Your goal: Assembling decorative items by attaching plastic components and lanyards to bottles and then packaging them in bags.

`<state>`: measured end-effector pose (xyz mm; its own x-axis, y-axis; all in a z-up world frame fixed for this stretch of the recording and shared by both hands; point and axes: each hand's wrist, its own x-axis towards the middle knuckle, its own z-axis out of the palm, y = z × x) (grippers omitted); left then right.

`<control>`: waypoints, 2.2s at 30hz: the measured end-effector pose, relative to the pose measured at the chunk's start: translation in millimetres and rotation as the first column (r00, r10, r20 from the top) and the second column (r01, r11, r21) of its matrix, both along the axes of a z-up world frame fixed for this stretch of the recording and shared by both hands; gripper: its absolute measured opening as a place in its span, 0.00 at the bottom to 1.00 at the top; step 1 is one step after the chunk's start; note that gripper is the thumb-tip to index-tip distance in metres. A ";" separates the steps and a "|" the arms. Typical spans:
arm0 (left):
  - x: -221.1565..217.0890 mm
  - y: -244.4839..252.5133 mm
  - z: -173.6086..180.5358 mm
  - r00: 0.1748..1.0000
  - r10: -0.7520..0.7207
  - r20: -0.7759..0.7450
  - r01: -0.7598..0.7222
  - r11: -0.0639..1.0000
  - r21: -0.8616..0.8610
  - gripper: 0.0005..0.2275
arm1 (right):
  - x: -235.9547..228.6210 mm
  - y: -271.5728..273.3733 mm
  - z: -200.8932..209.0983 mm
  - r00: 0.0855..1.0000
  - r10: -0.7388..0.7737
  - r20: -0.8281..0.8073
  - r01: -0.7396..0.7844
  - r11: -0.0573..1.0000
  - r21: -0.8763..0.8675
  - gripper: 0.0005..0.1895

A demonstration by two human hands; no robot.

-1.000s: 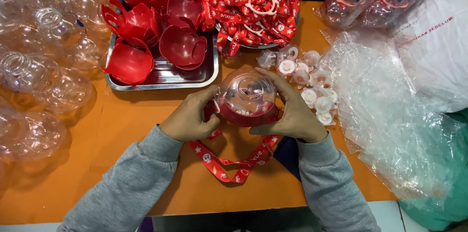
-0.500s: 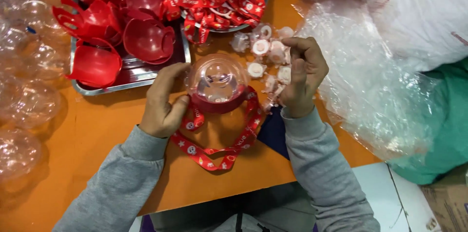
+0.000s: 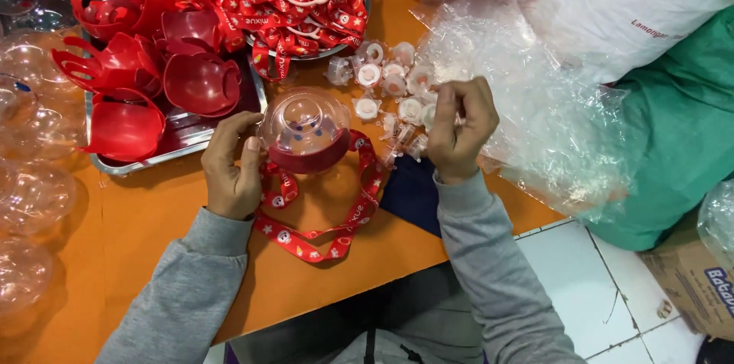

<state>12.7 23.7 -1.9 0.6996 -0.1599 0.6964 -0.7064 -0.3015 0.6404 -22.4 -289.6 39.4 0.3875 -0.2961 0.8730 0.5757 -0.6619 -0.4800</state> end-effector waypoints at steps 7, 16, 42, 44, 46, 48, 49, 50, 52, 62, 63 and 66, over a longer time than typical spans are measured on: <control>-1.4 -3.3 -1.4 1.000 -0.022 -0.014 0.021 0.998 -0.053 0.17 | -80.7 16.8 -29.2 0.957 -0.056 -0.283 0.039 0.997 -0.067 0.06; -4.1 -9.6 3.2 1.000 -0.014 0.027 0.015 0.999 -0.046 0.19 | -112.3 32.2 -37.9 0.774 0.028 -0.632 -0.061 0.998 -0.031 0.02; -7.7 -8.2 -6.5 0.991 0.060 0.117 -0.050 0.994 -0.092 0.17 | -139.9 -63.5 -41.3 0.806 -0.549 -0.222 0.511 0.834 -0.206 0.22; -7.2 -9.9 -6.8 0.991 0.060 0.117 -0.049 0.994 -0.097 0.17 | -145.9 -88.9 -38.9 0.718 -0.621 -0.314 0.567 0.784 -0.255 0.28; -7.7 -8.6 -10.3 0.991 0.071 0.116 -0.058 0.992 -0.109 0.17 | -149.5 -112.9 -48.2 0.621 -0.679 -0.391 0.603 0.733 -0.314 0.36; -4.4 -6.6 -15.1 0.994 0.074 0.084 -0.066 0.994 -0.090 0.13 | -146.3 -137.4 -69.1 0.453 -0.674 -0.583 0.566 0.723 -0.396 0.30; -4.6 -7.4 -14.6 0.993 0.078 0.086 -0.070 0.993 -0.094 0.13 | -142.9 -144.4 -77.7 0.457 -0.674 -0.580 0.564 0.724 -0.398 0.30; -4.6 -8.3 -14.7 0.994 0.077 0.082 -0.068 0.992 -0.103 0.12 | -139.2 -151.6 -86.8 0.454 -0.706 -0.544 0.587 0.696 -0.414 0.26; -6.0 -7.4 -16.5 0.994 0.080 0.073 -0.072 0.992 -0.108 0.11 | -135.3 -156.7 -95.7 0.450 -0.732 -0.511 0.604 0.671 -0.429 0.21; -4.9 -5.7 -15.0 0.991 0.095 0.096 -0.084 0.991 -0.107 0.11 | -134.5 -133.0 -46.1 0.748 -0.635 -0.194 0.634 0.769 -0.073 0.10; -5.4 -5.2 -14.1 0.989 0.090 0.114 -0.078 0.991 -0.106 0.11 | -134.4 -129.8 -42.4 0.782 -0.609 -0.136 0.611 0.791 -0.031 0.10; -4.9 -4.7 -1.7 0.973 0.082 0.218 -0.052 0.989 -0.136 0.12 | -127.0 -120.9 -39.6 0.806 -0.591 -0.028 0.589 0.807 -0.046 0.09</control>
